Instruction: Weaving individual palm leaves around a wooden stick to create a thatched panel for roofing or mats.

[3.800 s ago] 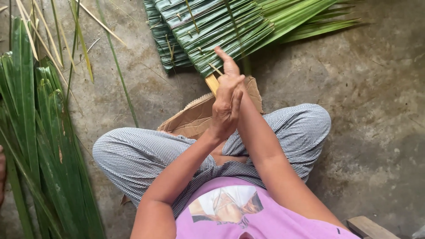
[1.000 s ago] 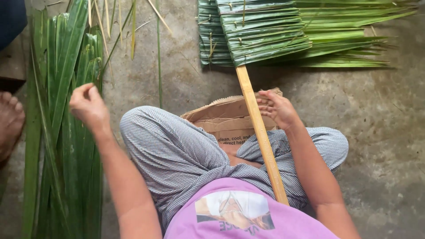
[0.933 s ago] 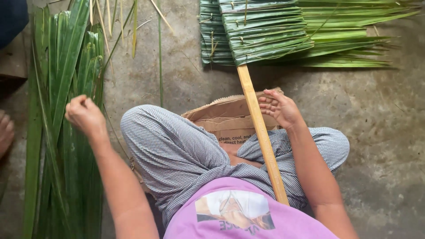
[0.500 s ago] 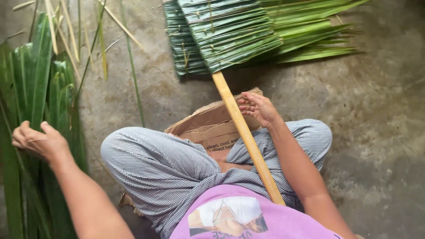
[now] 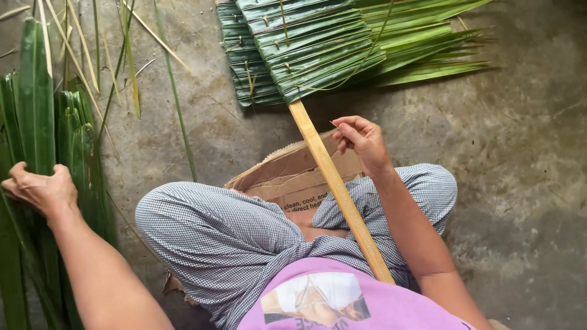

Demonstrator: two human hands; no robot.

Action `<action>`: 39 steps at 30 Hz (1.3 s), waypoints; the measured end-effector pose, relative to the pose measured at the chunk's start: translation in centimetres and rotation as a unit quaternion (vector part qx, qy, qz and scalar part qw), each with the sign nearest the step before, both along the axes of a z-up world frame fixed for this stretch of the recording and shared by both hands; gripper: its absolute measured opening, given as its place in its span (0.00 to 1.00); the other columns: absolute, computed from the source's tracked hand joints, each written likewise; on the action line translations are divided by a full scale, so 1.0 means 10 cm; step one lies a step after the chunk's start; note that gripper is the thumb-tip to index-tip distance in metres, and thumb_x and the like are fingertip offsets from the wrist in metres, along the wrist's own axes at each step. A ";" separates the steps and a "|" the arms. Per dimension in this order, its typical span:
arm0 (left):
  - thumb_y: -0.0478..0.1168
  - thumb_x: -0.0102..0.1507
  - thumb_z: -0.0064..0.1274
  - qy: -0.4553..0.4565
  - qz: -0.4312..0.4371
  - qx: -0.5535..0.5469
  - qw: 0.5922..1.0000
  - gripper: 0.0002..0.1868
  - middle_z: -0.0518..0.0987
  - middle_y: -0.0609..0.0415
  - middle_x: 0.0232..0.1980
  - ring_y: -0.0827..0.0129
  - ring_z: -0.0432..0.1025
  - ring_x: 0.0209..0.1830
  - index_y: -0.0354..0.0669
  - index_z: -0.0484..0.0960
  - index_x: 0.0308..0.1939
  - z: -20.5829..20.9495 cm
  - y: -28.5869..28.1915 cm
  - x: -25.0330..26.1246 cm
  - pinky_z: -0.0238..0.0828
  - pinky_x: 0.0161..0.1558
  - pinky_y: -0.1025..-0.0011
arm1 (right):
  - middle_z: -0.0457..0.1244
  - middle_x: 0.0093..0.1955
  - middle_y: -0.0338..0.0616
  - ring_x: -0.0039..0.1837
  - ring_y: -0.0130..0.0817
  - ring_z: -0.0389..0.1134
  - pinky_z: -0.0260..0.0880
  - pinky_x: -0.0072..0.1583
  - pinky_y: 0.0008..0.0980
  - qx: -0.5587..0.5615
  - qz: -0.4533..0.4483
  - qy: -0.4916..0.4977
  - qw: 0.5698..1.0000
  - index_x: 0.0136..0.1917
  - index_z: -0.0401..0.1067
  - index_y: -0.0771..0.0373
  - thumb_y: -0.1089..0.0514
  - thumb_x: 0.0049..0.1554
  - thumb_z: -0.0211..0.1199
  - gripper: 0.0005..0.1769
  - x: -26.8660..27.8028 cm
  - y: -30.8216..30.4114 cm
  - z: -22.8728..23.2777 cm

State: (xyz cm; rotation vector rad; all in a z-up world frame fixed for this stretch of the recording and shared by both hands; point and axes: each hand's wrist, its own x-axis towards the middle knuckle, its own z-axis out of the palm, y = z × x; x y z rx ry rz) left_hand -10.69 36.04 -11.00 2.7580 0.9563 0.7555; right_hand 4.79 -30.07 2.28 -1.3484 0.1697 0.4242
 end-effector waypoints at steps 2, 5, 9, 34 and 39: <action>0.26 0.57 0.66 -0.023 -0.008 0.010 1.000 0.23 0.69 0.32 0.50 0.41 0.68 0.49 0.23 0.76 0.54 0.16 -0.13 0.01 0.69 0.53 0.50 | 0.69 0.41 0.45 0.36 0.25 0.66 0.70 0.39 0.20 -0.001 0.022 -0.025 0.999 0.56 0.76 0.67 0.64 0.62 0.61 0.10 -0.04 0.08 0.06; 0.25 0.56 0.68 -0.058 -0.022 0.019 0.998 0.25 0.68 0.33 0.52 0.43 0.69 0.50 0.23 0.76 0.54 0.43 -0.37 0.04 0.71 0.52 0.51 | 0.70 0.42 0.45 0.36 0.25 0.67 0.71 0.40 0.20 -0.006 0.079 -0.059 0.995 0.56 0.77 0.68 0.66 0.61 0.61 0.10 -0.11 0.25 0.21; 0.23 0.56 0.67 -0.091 -0.095 0.029 0.991 0.26 0.64 0.38 0.53 0.46 0.71 0.47 0.21 0.74 0.56 0.92 -0.84 0.08 0.79 0.47 0.50 | 0.70 0.43 0.45 0.41 0.23 0.68 0.71 0.43 0.19 0.012 0.194 -0.050 0.980 0.57 0.76 0.68 0.66 0.61 0.62 0.11 -0.17 0.54 0.33; 0.39 0.62 0.71 0.034 -0.099 -0.197 0.975 0.22 0.79 0.36 0.50 0.58 0.74 0.37 0.27 0.85 0.56 0.87 -1.06 -0.14 0.75 0.38 0.63 | 0.67 0.49 0.61 0.50 0.55 0.72 0.80 0.47 0.49 0.138 0.066 0.263 0.953 0.56 0.69 0.70 0.53 0.61 0.59 0.17 0.46 2.58 -0.90; 0.30 0.59 0.67 0.060 0.074 -0.024 0.995 0.19 0.72 0.42 0.49 0.48 0.68 0.47 0.31 0.81 0.54 0.45 -0.78 -0.28 0.71 0.49 0.49 | 0.66 0.48 0.60 0.48 0.52 0.71 0.78 0.45 0.46 0.116 0.051 0.284 0.950 0.55 0.70 0.69 0.54 0.62 0.58 0.16 0.44 2.53 -1.03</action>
